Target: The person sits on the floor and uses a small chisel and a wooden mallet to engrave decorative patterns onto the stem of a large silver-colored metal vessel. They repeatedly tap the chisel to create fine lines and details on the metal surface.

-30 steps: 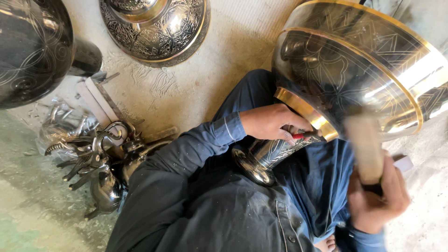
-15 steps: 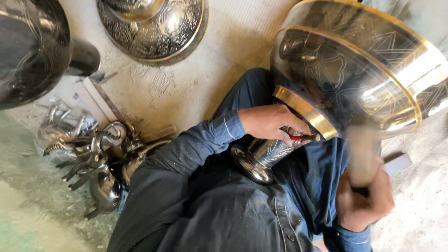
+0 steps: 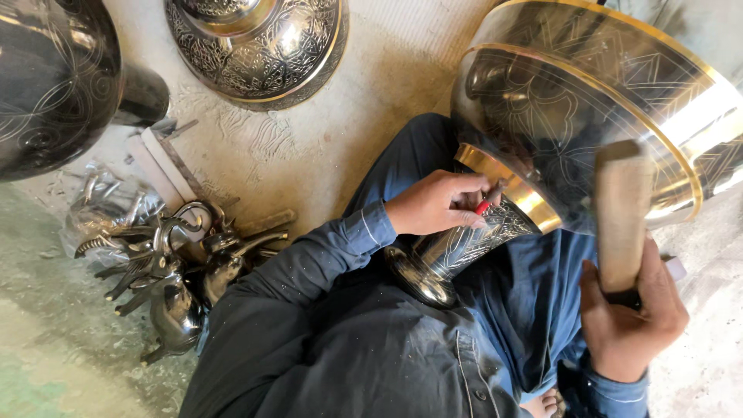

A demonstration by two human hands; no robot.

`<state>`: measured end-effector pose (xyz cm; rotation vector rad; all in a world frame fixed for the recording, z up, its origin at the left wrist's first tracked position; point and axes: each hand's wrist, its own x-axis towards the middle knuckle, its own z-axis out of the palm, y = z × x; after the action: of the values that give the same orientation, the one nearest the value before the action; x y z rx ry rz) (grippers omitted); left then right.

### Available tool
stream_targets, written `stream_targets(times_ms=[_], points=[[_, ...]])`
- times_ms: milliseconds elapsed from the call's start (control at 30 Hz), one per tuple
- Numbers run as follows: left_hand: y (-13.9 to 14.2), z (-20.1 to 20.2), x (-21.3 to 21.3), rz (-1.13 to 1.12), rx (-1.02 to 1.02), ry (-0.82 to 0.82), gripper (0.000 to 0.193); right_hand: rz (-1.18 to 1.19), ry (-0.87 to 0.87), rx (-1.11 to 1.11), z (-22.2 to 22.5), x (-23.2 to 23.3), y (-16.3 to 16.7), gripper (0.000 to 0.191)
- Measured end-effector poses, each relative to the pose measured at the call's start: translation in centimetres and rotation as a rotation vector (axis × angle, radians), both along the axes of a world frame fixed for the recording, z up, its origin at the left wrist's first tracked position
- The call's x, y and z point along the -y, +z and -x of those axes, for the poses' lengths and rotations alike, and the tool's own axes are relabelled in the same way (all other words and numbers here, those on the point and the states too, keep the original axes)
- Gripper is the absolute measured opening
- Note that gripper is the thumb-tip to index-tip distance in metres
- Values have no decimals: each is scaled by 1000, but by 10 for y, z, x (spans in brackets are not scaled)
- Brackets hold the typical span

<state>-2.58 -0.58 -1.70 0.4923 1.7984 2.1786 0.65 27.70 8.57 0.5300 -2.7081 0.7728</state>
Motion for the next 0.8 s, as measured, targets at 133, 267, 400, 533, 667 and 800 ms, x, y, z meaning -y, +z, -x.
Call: stream_targets(times_ms=[133,267,400,533,667,800], points=[[1,1,1,210,-41,-6,37,-249,25,0,5,-5,15,57],[-4,0,-1,155,-99,4,48,81,-8,35,-3,-2,12,53],[-7,3,-4,79,-116,-86,47,-320,-1,-16,-2,-13,12,60],[-4,10,-3,225,-232,-80,53,135,-4,-6,-13,-12,-1,51],[-1,12,-2,280,-119,-130,55,78,-60,-1,-18,-16,-6,53],[-2,12,-2,232,-143,-142,50,-273,-39,46,-19,-22,-6,62]])
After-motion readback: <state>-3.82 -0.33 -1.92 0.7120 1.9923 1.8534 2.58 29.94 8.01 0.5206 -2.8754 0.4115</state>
